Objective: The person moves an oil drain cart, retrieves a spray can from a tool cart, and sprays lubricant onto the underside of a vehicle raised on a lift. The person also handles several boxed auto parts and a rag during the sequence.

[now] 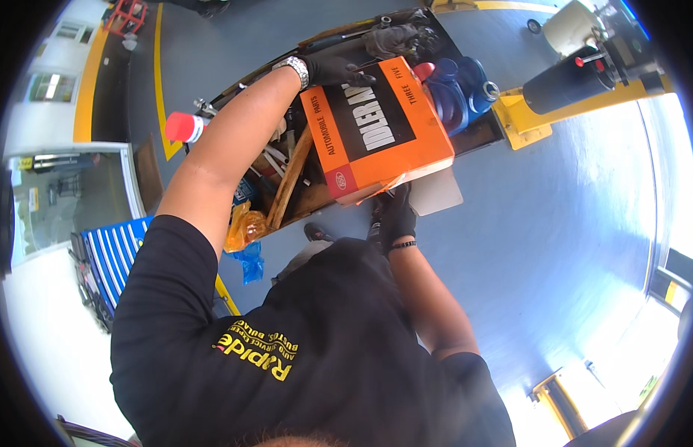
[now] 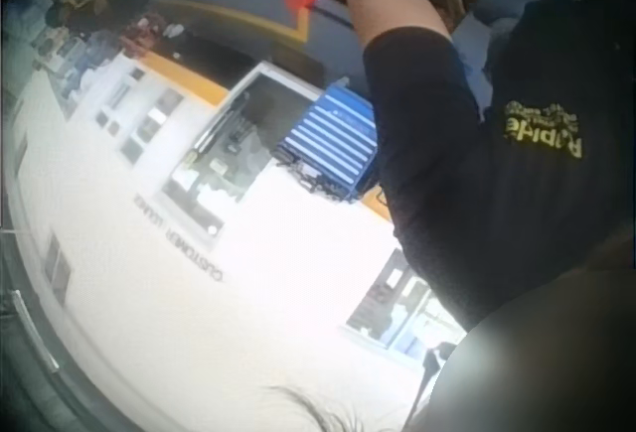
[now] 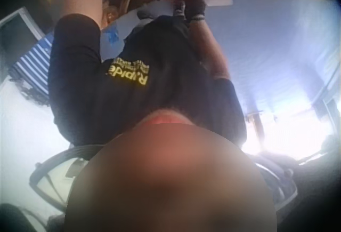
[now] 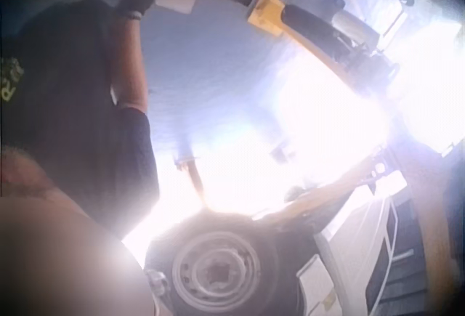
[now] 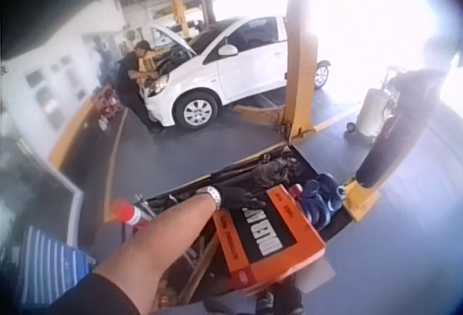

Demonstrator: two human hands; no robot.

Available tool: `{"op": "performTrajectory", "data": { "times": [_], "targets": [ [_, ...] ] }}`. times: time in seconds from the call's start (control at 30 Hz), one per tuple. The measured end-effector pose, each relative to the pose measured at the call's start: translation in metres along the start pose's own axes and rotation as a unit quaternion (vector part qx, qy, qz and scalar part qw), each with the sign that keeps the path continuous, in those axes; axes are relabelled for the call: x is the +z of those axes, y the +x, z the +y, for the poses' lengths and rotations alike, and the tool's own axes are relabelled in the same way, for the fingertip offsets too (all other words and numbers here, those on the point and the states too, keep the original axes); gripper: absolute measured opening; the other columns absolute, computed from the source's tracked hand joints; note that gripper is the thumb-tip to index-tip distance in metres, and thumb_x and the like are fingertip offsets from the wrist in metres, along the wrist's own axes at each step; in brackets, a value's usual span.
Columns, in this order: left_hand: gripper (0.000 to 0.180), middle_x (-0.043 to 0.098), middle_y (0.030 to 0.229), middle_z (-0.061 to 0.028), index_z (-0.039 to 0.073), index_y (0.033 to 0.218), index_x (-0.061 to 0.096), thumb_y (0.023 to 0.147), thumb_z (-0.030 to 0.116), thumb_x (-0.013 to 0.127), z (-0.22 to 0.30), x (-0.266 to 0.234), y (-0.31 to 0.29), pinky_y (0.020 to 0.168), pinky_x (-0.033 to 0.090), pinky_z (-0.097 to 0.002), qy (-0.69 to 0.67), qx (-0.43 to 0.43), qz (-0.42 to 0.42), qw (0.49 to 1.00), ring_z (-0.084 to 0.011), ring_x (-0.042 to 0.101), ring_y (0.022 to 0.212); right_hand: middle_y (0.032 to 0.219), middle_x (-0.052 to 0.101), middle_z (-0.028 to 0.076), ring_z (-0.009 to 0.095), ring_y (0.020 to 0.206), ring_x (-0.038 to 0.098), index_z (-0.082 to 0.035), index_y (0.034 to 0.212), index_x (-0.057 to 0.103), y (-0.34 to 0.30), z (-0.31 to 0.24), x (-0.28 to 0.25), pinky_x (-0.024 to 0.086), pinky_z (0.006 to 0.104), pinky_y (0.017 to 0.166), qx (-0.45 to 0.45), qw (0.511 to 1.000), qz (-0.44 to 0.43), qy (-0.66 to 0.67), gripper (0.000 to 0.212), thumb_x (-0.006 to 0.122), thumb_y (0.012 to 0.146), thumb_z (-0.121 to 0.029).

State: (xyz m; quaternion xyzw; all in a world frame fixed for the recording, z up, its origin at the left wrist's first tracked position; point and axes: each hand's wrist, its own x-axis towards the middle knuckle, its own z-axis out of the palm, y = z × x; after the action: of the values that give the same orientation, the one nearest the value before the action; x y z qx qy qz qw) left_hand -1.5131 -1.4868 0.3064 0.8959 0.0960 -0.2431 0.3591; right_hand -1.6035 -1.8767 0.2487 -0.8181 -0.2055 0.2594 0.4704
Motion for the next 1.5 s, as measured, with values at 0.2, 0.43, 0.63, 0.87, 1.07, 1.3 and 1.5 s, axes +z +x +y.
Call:
{"op": "performTrajectory", "data": {
  "times": [0.2,0.43,0.63,0.87,1.07,1.3,1.5],
  "targets": [
    [0.044,0.067,0.126,-0.0178,0.006,0.124,0.068,0.098,0.042,0.067,0.019,0.021,-0.128,0.088,0.056,-0.0356,-0.115,-0.018,0.427,0.897,-0.0241,0.069,0.111,0.131,0.063,0.016,0.027,0.115,0.067,-0.001,0.147,0.043,0.03,-0.003,-0.004,0.056,0.037,0.093,0.107,0.951,0.025,0.288,0.049,0.051,0.107,-0.027],
    [0.058,0.075,0.096,-0.0177,0.012,0.144,0.051,0.094,0.038,0.066,0.02,0.213,-0.205,0.088,0.056,-0.0504,0.12,-0.285,0.364,0.879,-0.0383,0.074,0.092,0.124,0.062,0.013,0.028,0.116,0.062,-0.001,0.133,0.059,0.002,-0.038,-0.054,0.051,0.0448,0.097,0.416,0.809,-0.135,0.393,0.052,0.056,0.104,-0.044],
    [0.072,0.075,0.106,-0.0186,0.013,0.152,0.043,0.093,0.051,0.06,0.001,0.23,-0.2,0.089,0.054,-0.0568,-0.102,-0.301,0.281,0.905,-0.0374,0.073,0.102,0.136,0.057,0.016,0.036,0.129,0.055,-0.005,0.129,0.066,-0.018,-0.112,-0.063,0.042,0.0511,0.109,-0.502,0.826,-0.051,-0.251,0.057,0.073,0.09,-0.046],
    [0.067,0.07,0.118,-0.0242,0.005,0.147,0.047,0.096,0.046,0.058,0.011,0.279,-0.21,0.091,0.055,-0.0521,-0.115,-0.242,0.451,0.851,-0.0415,0.07,0.105,0.147,0.045,0.019,0.039,0.14,0.041,-0.015,0.148,0.052,0.033,-0.126,-0.023,0.026,0.0627,0.116,-0.496,0.746,-0.024,-0.443,0.07,0.07,0.089,-0.047],
    [0.069,0.07,0.114,-0.0246,0.003,0.146,0.049,0.093,0.044,0.066,0.01,0.26,-0.185,0.09,0.055,-0.0522,-0.132,-0.339,0.436,0.823,-0.0418,0.07,0.103,0.149,0.042,0.02,0.039,0.142,0.037,-0.011,0.147,0.053,0.028,-0.129,-0.018,0.025,0.0643,0.116,-0.462,0.743,-0.042,-0.483,0.072,0.07,0.088,-0.049],
    [0.06,0.069,0.113,-0.0181,0.005,0.138,0.058,0.086,0.029,0.079,0.083,0.272,-0.254,0.091,0.052,-0.0488,0.007,-0.09,0.579,0.81,-0.0365,0.067,0.103,0.143,0.052,0.021,0.042,0.14,0.045,-0.006,0.142,0.056,0.03,-0.131,-0.069,0.028,0.0581,0.119,-0.551,0.782,-0.058,-0.285,0.062,0.07,0.094,-0.043],
    [0.022,0.065,0.108,-0.0178,0.0,0.115,0.062,0.096,0.008,0.067,0.035,0.346,-0.374,0.087,0.052,-0.0446,0.024,-0.327,0.733,0.596,-0.0345,0.065,0.098,0.141,0.058,0.016,0.028,0.125,0.06,0.004,0.14,0.054,0.131,-0.049,-0.194,0.046,0.0425,0.111,-0.301,0.868,0.368,-0.141,0.039,0.053,0.109,-0.019]
  ]
}}
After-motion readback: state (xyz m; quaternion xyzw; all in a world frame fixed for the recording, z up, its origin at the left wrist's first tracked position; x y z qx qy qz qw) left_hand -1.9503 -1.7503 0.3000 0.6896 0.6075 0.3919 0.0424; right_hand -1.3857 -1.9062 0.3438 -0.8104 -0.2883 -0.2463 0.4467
